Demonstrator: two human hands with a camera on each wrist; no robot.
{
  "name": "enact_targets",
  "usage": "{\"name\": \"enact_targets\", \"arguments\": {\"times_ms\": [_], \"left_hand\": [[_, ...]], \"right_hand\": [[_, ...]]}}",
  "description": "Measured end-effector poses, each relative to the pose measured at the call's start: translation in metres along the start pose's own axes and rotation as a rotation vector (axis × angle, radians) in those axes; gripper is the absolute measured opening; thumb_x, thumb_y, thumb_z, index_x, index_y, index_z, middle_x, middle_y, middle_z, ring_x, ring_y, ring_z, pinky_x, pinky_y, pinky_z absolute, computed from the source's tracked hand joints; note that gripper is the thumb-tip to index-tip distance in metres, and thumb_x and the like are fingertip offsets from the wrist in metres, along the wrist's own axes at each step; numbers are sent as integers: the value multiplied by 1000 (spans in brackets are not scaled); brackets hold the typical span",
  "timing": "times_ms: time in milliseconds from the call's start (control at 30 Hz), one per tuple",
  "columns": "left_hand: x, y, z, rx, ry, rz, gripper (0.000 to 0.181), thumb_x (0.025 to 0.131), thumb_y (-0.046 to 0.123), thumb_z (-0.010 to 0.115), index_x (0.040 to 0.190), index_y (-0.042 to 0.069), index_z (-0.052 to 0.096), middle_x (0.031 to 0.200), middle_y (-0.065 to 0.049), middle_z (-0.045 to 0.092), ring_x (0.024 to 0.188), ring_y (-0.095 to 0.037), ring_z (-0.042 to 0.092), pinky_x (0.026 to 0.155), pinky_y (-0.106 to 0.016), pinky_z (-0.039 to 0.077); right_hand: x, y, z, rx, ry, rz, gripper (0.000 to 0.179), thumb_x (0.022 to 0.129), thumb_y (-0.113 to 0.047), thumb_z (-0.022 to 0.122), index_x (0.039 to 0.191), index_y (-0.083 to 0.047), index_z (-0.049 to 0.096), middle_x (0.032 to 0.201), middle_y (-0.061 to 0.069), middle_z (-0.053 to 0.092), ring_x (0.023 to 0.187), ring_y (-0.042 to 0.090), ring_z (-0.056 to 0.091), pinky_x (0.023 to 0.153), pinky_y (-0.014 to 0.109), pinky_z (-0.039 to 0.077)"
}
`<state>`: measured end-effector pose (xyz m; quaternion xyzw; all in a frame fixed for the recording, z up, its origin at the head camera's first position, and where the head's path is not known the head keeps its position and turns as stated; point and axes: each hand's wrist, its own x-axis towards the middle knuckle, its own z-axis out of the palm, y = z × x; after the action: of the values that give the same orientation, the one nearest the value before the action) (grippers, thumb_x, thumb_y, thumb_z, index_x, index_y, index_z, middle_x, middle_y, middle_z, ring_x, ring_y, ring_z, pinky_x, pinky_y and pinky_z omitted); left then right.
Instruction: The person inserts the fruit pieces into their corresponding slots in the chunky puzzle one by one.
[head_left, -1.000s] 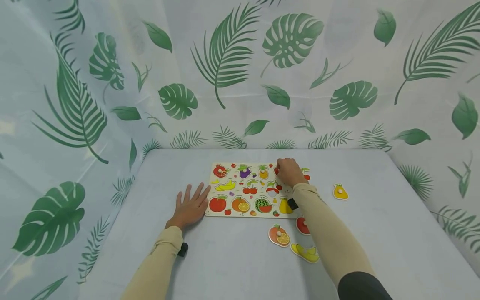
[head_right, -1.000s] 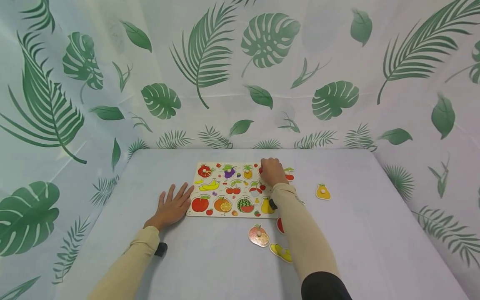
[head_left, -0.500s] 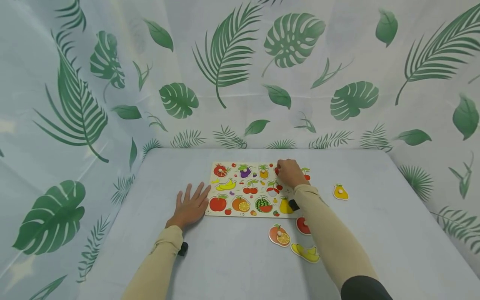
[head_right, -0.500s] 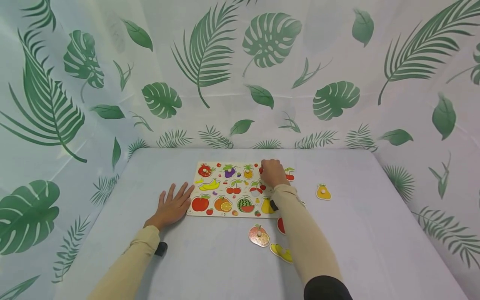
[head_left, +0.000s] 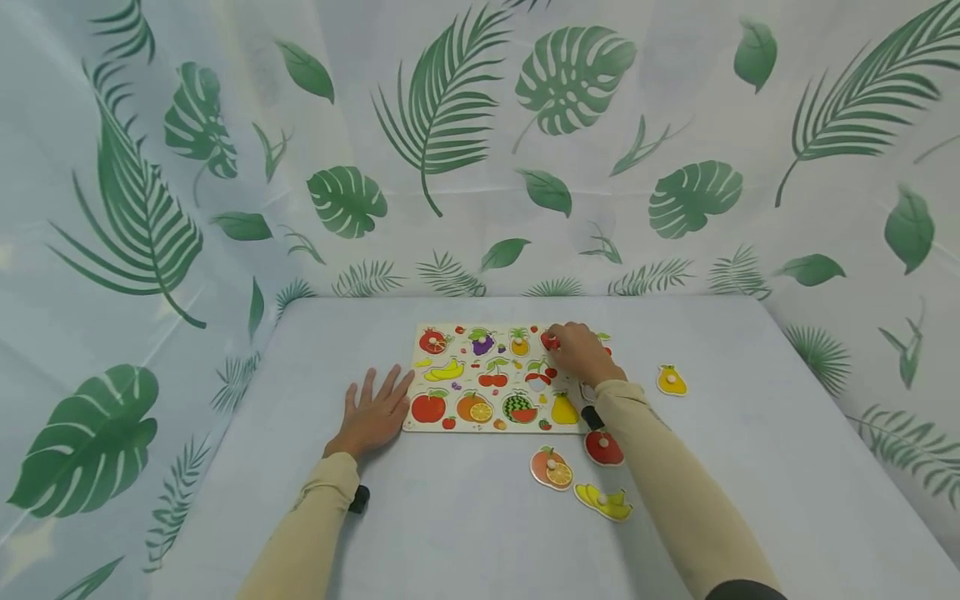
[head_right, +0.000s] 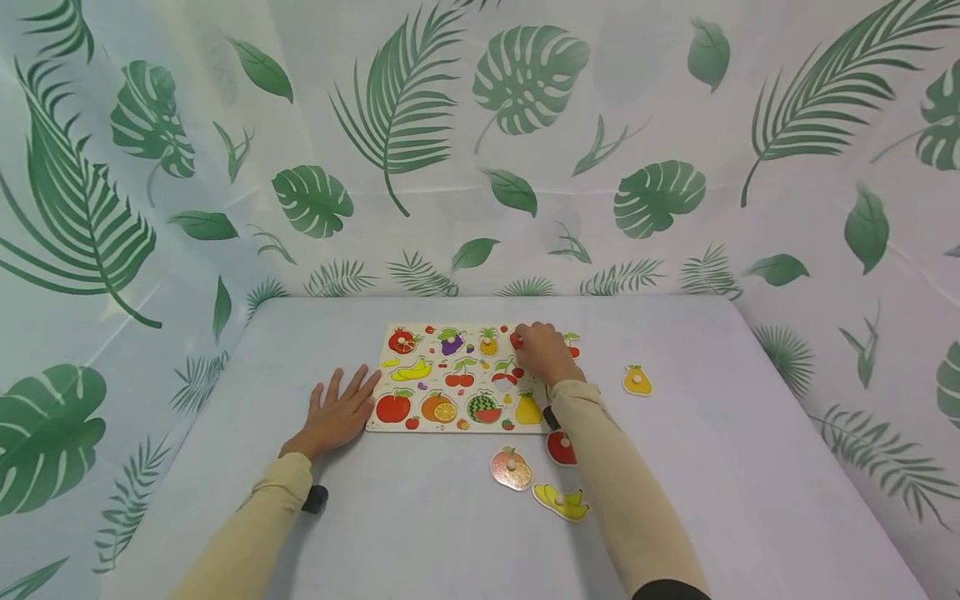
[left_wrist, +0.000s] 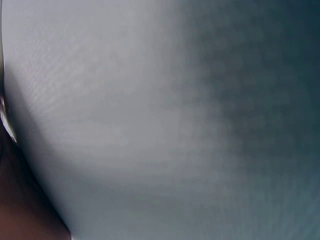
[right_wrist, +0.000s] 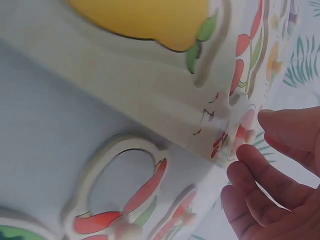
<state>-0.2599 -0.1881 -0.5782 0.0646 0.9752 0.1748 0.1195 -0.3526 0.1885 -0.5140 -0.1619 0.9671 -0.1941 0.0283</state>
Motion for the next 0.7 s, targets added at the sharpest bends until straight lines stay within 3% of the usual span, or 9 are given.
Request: {"name": "enact_targets", "arguments": {"times_ms": [400, 567, 700], "left_hand": [[-5, -1, -4, 3, -11, -14, 63, 114, 40, 35, 174, 24, 20, 180, -8, 7, 162, -43, -11, 124, -67, -9], [-2, 1, -2, -4, -13, -14, 64, 114, 41, 34, 174, 25, 19, 180, -7, 7, 162, -43, -12, 124, -67, -10], [-1, 0, -1, -10, -16, -16, 64, 114, 43, 33, 174, 26, 19, 180, -7, 6, 162, -42, -12, 124, -66, -11]], "right_hand": [[-37, -4, 4, -4, 110, -60, 35, 99, -7, 75, 131, 5, 71, 118, 25, 70, 108, 43, 64, 99, 57, 54], [-64, -5, 3, -67, 201, -116, 29, 95, -4, 78, 123, 4, 74, 109, 21, 71, 99, 39, 66, 93, 54, 57], [-88, -7, 5, -73, 207, -106, 30, 94, -5, 80, 121, 4, 74, 111, 20, 72, 101, 38, 67, 96, 55, 57]]}}
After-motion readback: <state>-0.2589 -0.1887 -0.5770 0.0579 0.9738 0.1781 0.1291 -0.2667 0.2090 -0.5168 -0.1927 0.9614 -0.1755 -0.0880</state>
